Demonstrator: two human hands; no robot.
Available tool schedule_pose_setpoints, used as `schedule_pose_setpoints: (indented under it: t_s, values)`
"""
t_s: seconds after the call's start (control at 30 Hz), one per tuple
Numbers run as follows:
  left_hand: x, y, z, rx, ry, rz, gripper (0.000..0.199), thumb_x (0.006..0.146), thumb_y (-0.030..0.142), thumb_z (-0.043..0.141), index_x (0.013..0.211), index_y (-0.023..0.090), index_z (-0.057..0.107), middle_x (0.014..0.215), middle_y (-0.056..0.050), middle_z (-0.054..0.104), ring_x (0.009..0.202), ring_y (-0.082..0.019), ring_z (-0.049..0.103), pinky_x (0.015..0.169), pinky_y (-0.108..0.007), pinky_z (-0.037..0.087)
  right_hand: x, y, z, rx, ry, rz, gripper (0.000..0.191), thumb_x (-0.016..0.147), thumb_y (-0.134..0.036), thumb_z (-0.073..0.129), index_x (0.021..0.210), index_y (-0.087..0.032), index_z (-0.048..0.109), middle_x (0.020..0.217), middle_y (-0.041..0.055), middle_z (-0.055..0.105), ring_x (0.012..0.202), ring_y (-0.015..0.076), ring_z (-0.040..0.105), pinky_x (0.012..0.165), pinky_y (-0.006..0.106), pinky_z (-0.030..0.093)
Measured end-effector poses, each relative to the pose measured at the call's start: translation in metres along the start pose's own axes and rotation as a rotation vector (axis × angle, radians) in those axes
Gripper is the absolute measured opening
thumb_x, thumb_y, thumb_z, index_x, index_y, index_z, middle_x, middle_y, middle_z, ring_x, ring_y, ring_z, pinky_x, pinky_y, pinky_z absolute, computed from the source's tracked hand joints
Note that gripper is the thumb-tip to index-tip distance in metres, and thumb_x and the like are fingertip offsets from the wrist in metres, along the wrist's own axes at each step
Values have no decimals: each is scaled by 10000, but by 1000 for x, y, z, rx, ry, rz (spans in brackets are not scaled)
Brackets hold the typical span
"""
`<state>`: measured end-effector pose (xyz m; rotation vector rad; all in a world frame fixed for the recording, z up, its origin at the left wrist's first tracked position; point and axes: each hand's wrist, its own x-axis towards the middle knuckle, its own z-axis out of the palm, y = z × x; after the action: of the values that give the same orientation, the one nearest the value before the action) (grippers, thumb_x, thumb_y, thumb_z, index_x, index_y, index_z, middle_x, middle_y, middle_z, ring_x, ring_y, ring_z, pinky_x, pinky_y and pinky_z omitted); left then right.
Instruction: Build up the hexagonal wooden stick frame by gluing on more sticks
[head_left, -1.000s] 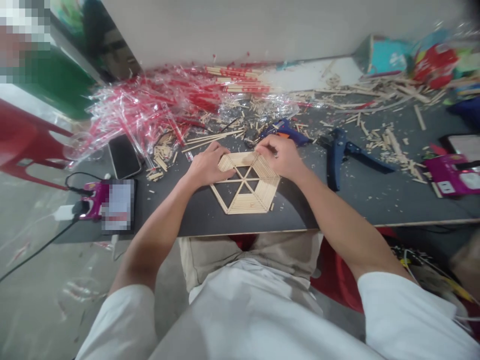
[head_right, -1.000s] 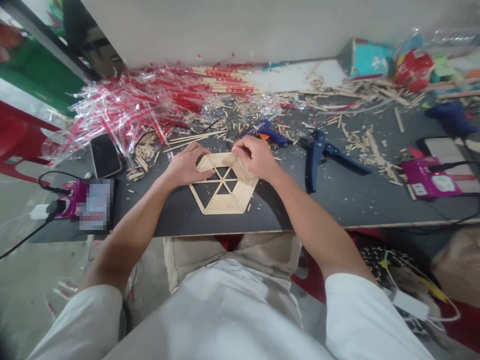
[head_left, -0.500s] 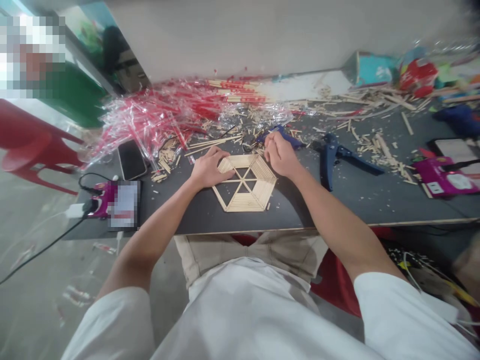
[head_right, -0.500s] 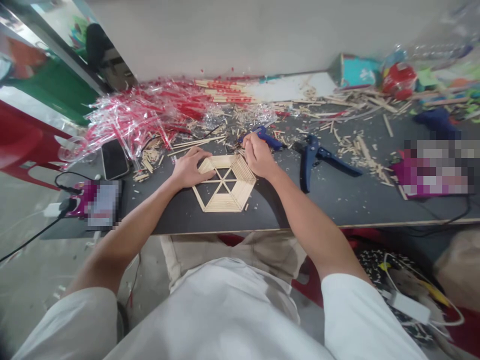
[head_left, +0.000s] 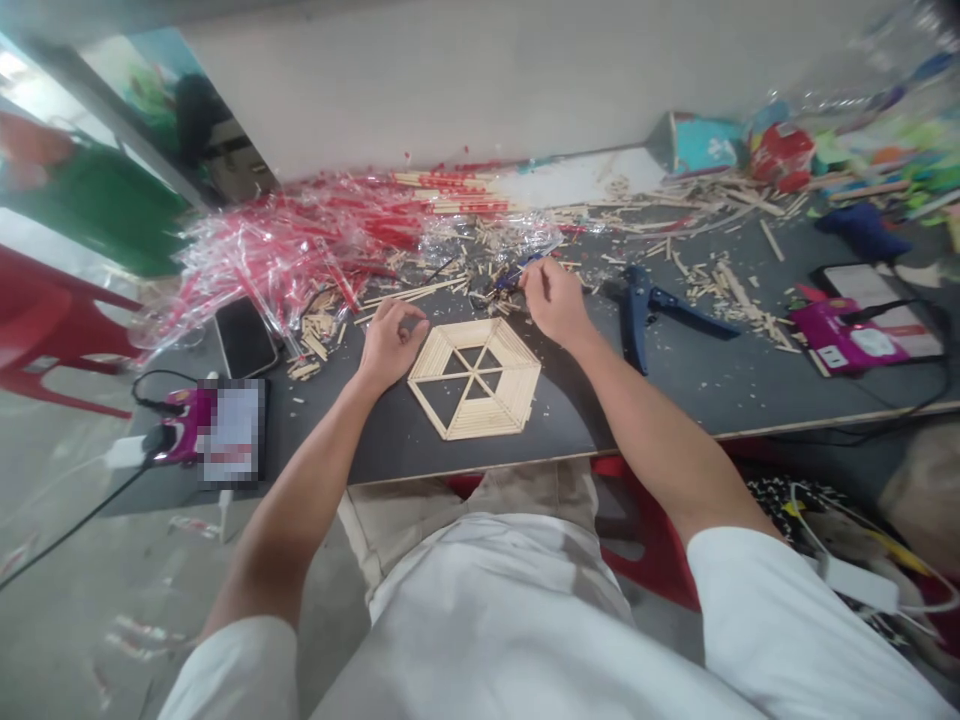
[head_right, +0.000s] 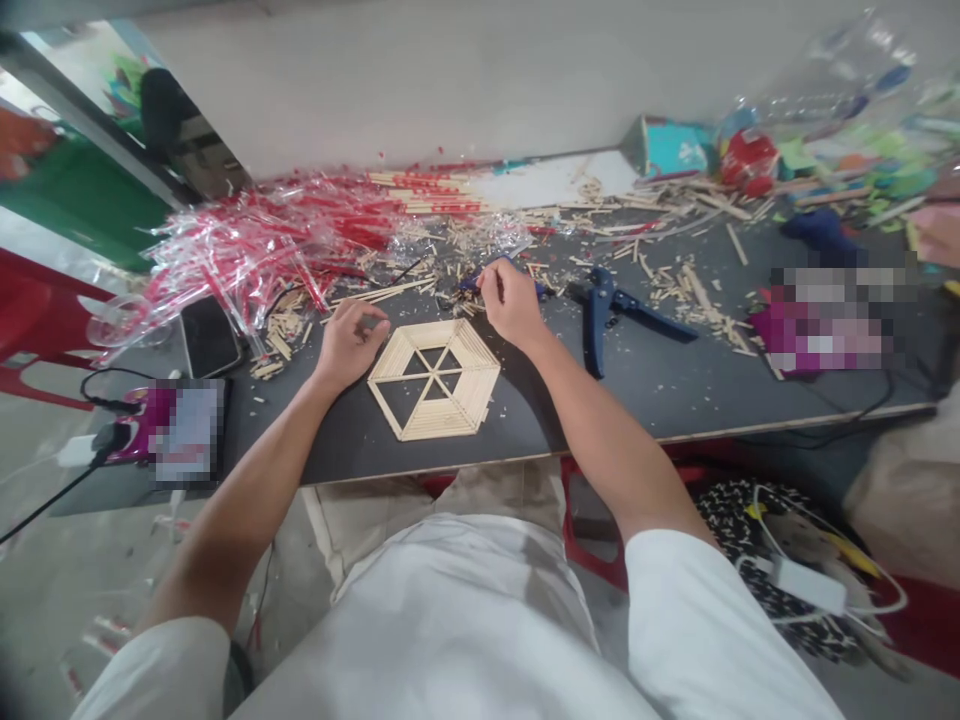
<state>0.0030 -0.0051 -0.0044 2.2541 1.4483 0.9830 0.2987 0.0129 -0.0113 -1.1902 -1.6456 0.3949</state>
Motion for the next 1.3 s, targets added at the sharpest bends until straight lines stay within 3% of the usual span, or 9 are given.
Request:
schedule_pose_setpoints:
  t_s: [0.17,0.27,0.4,0.5,0.6,0.7,0.87,1.3]
  values:
    - [-1,-3,-5,-29,3,26,69,954,244,650,943,192,694,1124,-79,672,890,-175,654,793,-303,564,0,8,-3,79,-20,57,578,1009,-785,404,907,-250,597,713,25,631,537,149,511,555,343,399]
    - [-1,-3,-2,-15,-20,34,80,979,240,608,943,208,672,1171,-79,696,975,-201,665,863,-335,559,-2,5,-5,67,-70,54,444,1008,-650,540,952,-235,686,785,49,719,593,163,567,593,349,452]
    - [-2,-4,3,-11,-57,38,151,1023,298,549,986,208,665,1103,-72,726,899,-198,660,843,-344,528,-10,-9,-2,-20,-182,-43,221,943,-440,689,915,-230,754,874,64,774,690,191,623,685,380,508]
    - [-4,0,2,30,-80,27,198,1017,359,570,1001,203,691,1069,-61,726,808,-173,644,795,-327,509,-18,-23,8,-42,-337,-146,186,962,-394,680,889,-238,753,884,53,752,698,180,597,708,373,502]
    - [-6,7,-1,65,-163,65,272,980,421,640,1138,215,720,1182,-61,708,739,-139,621,759,-314,507,-26,-35,19,-43,-466,-221,164,972,-387,699,965,-234,758,960,67,728,811,201,628,782,372,508]
    - [-8,14,-4,119,-253,90,362,978,465,645,1249,235,714,1300,-78,678,841,-163,660,782,-320,521,-32,-40,27,-115,-540,-242,118,976,-312,687,1018,-223,753,1007,84,694,910,232,647,808,373,496]
    - [-7,18,-3,148,-279,66,351,982,440,631,1249,224,706,1324,-80,689,961,-202,690,844,-338,541,-35,-35,31,-192,-528,-208,108,963,-297,720,1029,-220,755,1019,79,676,906,237,642,798,371,472]
    - [-6,18,-3,124,-289,59,300,986,393,643,1230,228,703,1301,-63,723,1011,-215,706,907,-343,545,-35,-31,30,-180,-520,-197,246,1037,-432,642,945,-238,762,954,67,665,829,211,614,740,359,440]
